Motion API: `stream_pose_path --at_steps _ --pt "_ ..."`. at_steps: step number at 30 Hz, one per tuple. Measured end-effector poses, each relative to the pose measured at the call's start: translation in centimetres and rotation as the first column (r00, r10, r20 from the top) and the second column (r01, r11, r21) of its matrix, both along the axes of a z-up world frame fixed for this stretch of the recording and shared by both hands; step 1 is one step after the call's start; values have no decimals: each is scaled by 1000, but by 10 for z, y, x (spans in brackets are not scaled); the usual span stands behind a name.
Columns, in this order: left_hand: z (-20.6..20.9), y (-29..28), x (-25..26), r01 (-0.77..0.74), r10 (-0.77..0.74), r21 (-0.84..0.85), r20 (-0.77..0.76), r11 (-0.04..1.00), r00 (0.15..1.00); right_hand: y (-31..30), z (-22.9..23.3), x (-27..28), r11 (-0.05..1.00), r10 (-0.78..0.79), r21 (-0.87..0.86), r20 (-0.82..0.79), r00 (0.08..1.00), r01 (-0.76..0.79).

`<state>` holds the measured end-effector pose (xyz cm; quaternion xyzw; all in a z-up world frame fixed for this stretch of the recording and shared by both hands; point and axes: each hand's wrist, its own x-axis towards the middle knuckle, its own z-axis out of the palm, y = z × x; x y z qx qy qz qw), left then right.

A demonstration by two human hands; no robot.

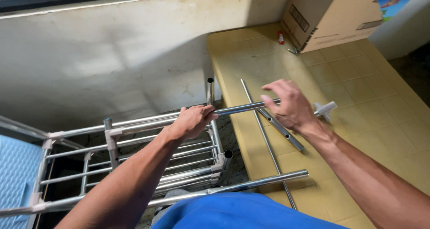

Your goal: The person assembles a metal shelving unit by inserting metal rods into plastic connectors and securing them with blue caps. They repeatedly pick up rods and connectors, align them, and tighten the joints to build the frame.

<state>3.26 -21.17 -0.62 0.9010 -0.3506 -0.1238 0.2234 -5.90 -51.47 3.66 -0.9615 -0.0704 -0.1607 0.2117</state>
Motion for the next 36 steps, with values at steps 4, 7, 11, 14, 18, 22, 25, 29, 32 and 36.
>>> stream_pose_path --at_steps 4,7,11,14,18,22,25,29,32,36 --pt "17 2 -9 -19 18 46 14 999 1000 41 26 16 983 171 -2 -375 911 -186" --pt "31 11 -18 -35 38 -47 79 998 996 55 38 17 996 70 -16 -521 851 -92" --pt "37 47 -31 -86 210 -328 365 941 907 61 43 21 999 -27 -47 -574 818 0" --pt "37 108 -32 -254 521 -488 553 835 650 55 45 23 996 -83 -77 -612 786 45" --pt "36 203 -29 -595 806 -546 434 590 402 43 48 28 996 -85 -29 -647 757 87" --pt "35 248 -25 -824 702 -388 -440 414 560 36 51 37 991 -130 -56 -665 736 125" --pt "33 248 -30 -863 432 -374 -753 341 497 40 60 46 998 -5 38 -672 740 41" --pt "48 255 -34 -857 461 -368 -729 360 506 71 82 51 991 -79 -130 -722 687 -22" --pt "58 254 -35 -836 408 -381 -743 395 531 123 92 64 989 88 -17 -739 667 -150" --pt "58 248 -47 -807 302 -388 -783 445 543 212 91 73 901 431 374 -723 540 -219"
